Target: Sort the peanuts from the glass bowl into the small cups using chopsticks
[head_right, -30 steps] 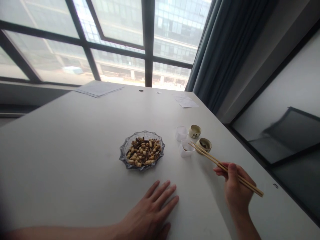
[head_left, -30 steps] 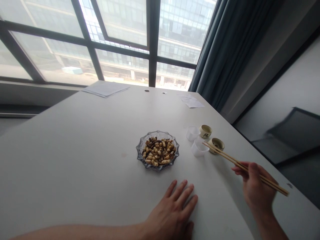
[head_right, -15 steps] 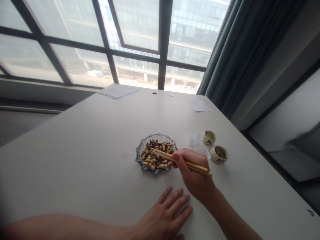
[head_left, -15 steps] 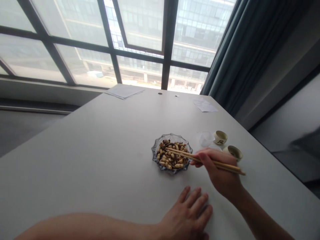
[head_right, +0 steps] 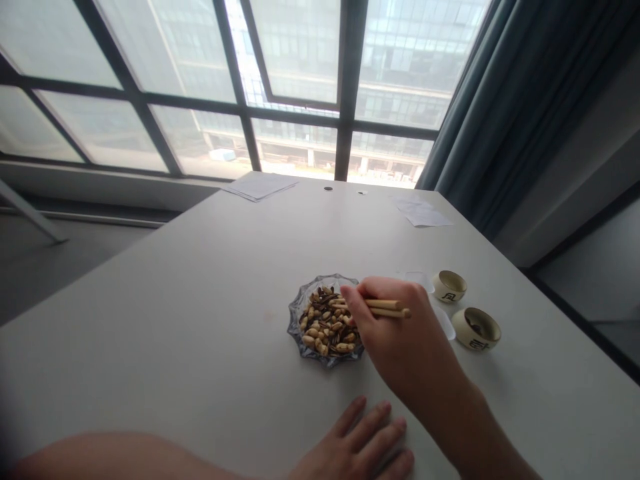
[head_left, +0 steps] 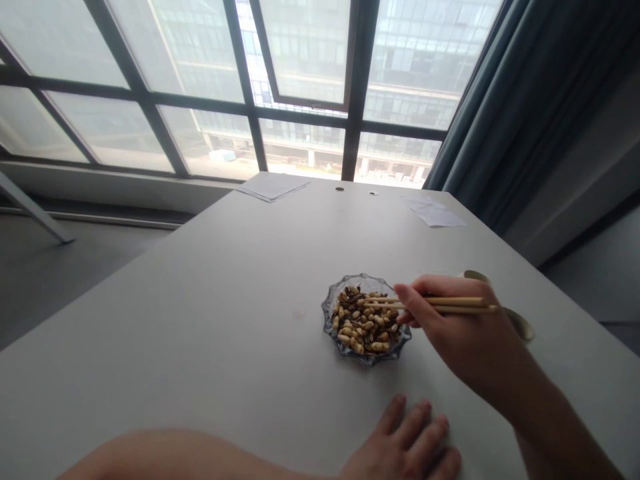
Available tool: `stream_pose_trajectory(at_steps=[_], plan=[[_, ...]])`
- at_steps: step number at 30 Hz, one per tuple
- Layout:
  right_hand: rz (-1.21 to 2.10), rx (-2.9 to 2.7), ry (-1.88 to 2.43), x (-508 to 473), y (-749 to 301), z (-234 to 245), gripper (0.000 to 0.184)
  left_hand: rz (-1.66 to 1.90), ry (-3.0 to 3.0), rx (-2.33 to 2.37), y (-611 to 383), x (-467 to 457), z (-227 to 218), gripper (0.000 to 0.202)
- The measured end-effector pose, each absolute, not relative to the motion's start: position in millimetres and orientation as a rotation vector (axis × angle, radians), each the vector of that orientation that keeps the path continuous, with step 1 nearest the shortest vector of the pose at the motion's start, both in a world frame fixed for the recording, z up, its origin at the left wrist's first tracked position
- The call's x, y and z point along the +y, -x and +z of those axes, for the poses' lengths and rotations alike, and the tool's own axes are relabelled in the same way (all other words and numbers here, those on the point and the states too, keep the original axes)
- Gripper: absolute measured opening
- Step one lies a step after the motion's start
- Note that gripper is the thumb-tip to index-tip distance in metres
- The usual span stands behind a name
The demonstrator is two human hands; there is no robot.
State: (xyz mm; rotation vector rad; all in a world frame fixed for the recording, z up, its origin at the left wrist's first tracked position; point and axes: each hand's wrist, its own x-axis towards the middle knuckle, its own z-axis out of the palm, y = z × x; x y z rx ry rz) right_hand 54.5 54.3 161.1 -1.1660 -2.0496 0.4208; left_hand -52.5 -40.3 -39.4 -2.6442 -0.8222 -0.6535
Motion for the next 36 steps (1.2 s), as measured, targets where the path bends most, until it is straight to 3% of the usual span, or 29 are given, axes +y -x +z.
stream_pose_trajectory(at_steps=[11, 26, 36], plan=[[0.695, -2.149, 1.079, 78.1, -57.9, 136.6, 0.043, -0.715, 2.571, -0.85, 51.4, -38.9, -42.0, 0.029], [0.754, -2.125, 1.069, 82.8, -54.0, 124.9, 0.048, -0.599, 2.649, -0.839, 52.2, -39.5, -46.1, 0.03], [0.638, -1.867, 1.146, 74.4, -73.0, 147.4, 0.037, -0.587, 2.671, -0.823, 55.2, -40.3, -45.5, 0.03]])
